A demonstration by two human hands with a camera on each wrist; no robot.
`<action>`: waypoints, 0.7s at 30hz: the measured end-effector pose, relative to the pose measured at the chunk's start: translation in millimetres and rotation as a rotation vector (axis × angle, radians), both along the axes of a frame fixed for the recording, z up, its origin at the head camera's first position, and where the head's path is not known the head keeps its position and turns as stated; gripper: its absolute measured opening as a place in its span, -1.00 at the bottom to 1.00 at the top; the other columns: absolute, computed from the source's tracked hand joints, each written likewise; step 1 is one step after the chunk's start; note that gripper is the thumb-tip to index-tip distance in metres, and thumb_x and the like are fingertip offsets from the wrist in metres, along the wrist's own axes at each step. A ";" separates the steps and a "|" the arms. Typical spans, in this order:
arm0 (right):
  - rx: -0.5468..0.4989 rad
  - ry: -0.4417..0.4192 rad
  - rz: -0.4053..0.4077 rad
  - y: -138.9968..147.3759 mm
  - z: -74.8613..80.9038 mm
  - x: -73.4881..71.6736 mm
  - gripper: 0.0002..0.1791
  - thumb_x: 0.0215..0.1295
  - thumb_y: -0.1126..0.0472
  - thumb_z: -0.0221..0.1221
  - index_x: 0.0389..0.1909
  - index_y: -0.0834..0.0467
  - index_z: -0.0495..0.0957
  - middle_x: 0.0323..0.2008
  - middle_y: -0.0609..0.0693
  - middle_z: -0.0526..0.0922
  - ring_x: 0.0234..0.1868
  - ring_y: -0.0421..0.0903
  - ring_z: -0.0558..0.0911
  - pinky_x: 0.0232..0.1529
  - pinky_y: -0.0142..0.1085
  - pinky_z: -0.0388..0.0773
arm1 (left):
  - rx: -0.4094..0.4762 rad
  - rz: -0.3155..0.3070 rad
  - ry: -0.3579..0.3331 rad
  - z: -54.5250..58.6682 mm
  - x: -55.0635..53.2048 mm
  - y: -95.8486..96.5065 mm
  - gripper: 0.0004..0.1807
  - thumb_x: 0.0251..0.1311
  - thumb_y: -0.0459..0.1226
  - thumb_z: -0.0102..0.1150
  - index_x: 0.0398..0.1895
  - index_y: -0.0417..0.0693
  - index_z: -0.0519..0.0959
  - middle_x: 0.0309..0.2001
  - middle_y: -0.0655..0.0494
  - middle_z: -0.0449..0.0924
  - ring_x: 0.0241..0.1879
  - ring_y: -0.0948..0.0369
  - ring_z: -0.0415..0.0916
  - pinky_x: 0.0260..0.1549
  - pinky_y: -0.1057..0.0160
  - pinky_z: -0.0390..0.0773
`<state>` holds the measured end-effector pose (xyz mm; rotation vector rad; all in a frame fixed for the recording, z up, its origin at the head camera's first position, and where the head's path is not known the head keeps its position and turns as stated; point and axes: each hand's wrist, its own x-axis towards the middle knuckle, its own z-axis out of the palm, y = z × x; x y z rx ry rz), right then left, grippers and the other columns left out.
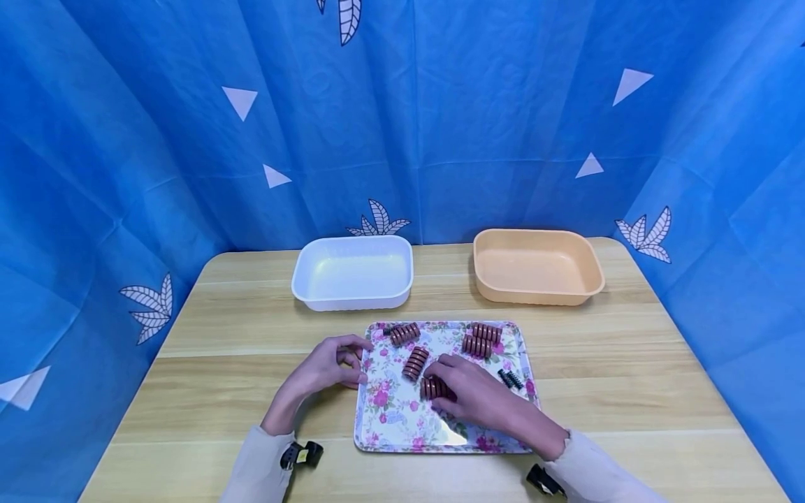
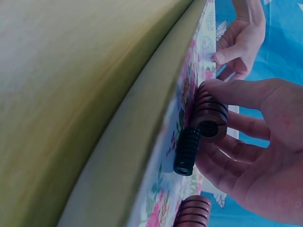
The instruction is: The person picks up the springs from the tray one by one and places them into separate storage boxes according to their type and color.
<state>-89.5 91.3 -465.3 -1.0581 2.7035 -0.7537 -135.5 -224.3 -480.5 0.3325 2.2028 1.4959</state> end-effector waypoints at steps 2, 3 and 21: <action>0.001 0.006 0.003 -0.2 -0.1 -0.2 -0.57 0.26 0.15 0.42 0.12 0.16 0.62 0.04 0.04 0.64 0.00 -0.07 0.63 0.05 -0.25 0.71 | 0.000 0.002 -0.004 0.4 0.3 0.4 -0.44 0.07 -0.54 0.45 0.19 -0.36 0.54 -0.31 -0.17 0.59 -0.36 0.07 0.55 -0.47 0.30 0.72; 0.000 0.008 0.005 -0.2 -0.3 -0.3 -0.58 0.26 0.16 0.42 0.11 0.15 0.62 0.03 0.03 0.65 -0.01 -0.08 0.63 0.03 -0.26 0.71 | 0.000 0.005 -0.008 0.6 0.4 0.6 -0.44 0.06 -0.54 0.45 0.19 -0.36 0.55 -0.32 -0.17 0.58 -0.36 0.07 0.55 -0.46 0.28 0.73; -0.022 0.005 0.031 -0.5 -0.6 -0.7 -0.63 0.24 0.24 0.42 0.06 0.17 0.64 -0.03 0.00 0.65 -0.08 -0.13 0.63 -0.04 -0.39 0.70 | 0.021 0.042 -0.051 1.0 2.0 2.9 -0.42 0.06 -0.60 0.41 0.21 -0.36 0.54 -0.30 -0.15 0.53 -0.38 0.12 0.53 -0.40 0.11 0.81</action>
